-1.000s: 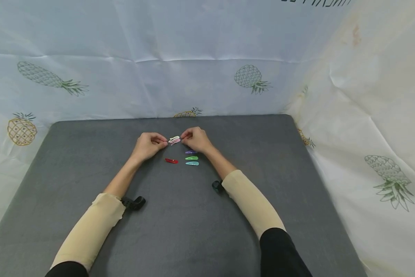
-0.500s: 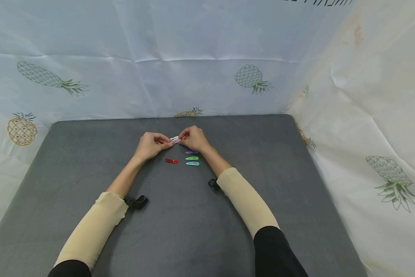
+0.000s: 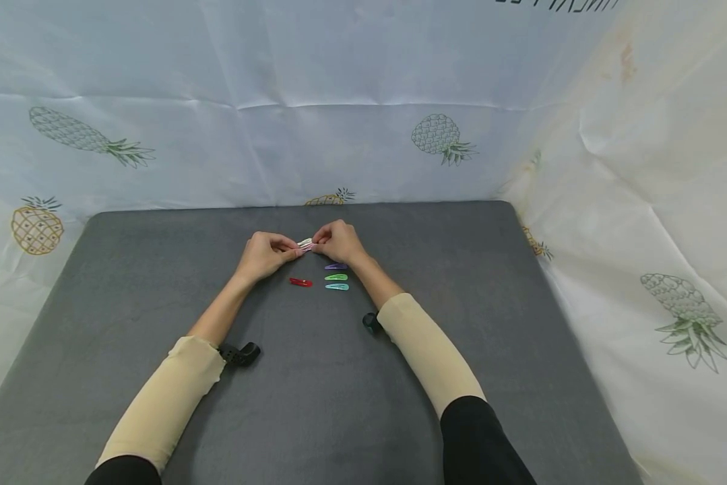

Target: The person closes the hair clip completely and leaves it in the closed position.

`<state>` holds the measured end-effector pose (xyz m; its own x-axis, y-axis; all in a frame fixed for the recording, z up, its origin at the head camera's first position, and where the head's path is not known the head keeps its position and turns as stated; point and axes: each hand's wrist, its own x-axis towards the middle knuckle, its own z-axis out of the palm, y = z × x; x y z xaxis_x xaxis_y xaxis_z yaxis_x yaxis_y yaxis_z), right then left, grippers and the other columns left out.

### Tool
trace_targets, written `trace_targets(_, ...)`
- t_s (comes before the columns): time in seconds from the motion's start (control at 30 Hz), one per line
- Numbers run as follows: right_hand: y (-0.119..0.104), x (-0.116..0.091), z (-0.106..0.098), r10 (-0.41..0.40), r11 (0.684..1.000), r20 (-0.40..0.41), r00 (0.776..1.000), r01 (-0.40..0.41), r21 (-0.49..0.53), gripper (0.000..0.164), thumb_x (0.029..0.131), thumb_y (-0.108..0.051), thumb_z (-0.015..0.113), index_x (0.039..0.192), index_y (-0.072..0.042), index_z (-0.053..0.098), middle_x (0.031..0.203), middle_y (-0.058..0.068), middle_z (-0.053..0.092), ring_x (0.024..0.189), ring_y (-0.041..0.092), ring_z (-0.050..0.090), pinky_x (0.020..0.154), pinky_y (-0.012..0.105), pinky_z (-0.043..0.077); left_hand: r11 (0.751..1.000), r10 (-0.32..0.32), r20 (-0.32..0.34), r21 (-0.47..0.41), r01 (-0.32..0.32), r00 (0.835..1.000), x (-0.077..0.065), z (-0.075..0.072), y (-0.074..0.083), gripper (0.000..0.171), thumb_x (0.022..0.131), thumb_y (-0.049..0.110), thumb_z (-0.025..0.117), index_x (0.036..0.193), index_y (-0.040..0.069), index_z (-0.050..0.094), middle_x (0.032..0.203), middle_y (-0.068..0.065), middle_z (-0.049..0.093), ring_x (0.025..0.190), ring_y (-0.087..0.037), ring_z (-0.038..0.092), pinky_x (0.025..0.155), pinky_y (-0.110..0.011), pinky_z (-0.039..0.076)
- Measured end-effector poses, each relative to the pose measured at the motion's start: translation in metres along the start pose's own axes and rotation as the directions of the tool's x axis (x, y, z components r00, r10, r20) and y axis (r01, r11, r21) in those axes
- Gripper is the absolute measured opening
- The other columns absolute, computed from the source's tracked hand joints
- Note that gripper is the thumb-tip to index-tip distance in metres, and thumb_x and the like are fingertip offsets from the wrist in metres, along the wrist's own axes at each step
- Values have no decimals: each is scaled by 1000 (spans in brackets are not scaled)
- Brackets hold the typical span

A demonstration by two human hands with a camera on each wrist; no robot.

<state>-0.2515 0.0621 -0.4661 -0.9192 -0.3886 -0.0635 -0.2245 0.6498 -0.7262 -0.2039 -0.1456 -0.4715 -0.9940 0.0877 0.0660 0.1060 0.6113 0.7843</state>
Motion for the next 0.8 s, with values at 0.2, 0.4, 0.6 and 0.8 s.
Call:
trace_targets(0.2, 1, 0, 1, -2, 1000, 6, 1000, 2, 4, 17, 99, -17, 81, 110, -5, 84, 97, 11, 80, 75, 9, 61, 70, 20, 46, 1000, 7, -4, -6, -7, 1000, -1, 0, 0, 16, 95, 20, 86, 96, 5, 86, 90, -16, 84, 64, 0, 62, 66, -24, 47)
trace_targets(0.4, 2, -2, 0, -21, 1000, 7, 1000, 21, 5, 16, 99, -18, 82, 109, -5, 84, 96, 11, 80, 72, 7, 60, 69, 19, 46, 1000, 13, -7, -11, -13, 1000, -2, 0, 1, 15, 96, 19, 85, 96, 4, 85, 90, -16, 83, 65, 0, 61, 68, -25, 47)
trace_targets(0.6, 1, -4, 0, -33, 999, 13, 999, 33, 2, 16, 100, -18, 81, 110, -6, 85, 97, 12, 82, 69, 5, 58, 67, 19, 45, 1000, 12, -7, -19, -13, 1000, -1, 1, 1, 14, 98, 16, 82, 98, 2, 84, 91, -18, 82, 67, -7, 64, 68, -26, 47)
trace_targets(0.8, 3, -5, -1, -46, 999, 18, 999, 46, -1, 17, 101, -19, 79, 110, -6, 85, 100, 13, 83, 70, 6, 60, 67, 19, 45, 1000, 5, -16, -18, -5, 1000, -2, 2, 0, 13, 99, 15, 81, 99, 2, 83, 91, -18, 81, 69, -10, 64, 67, -25, 46)
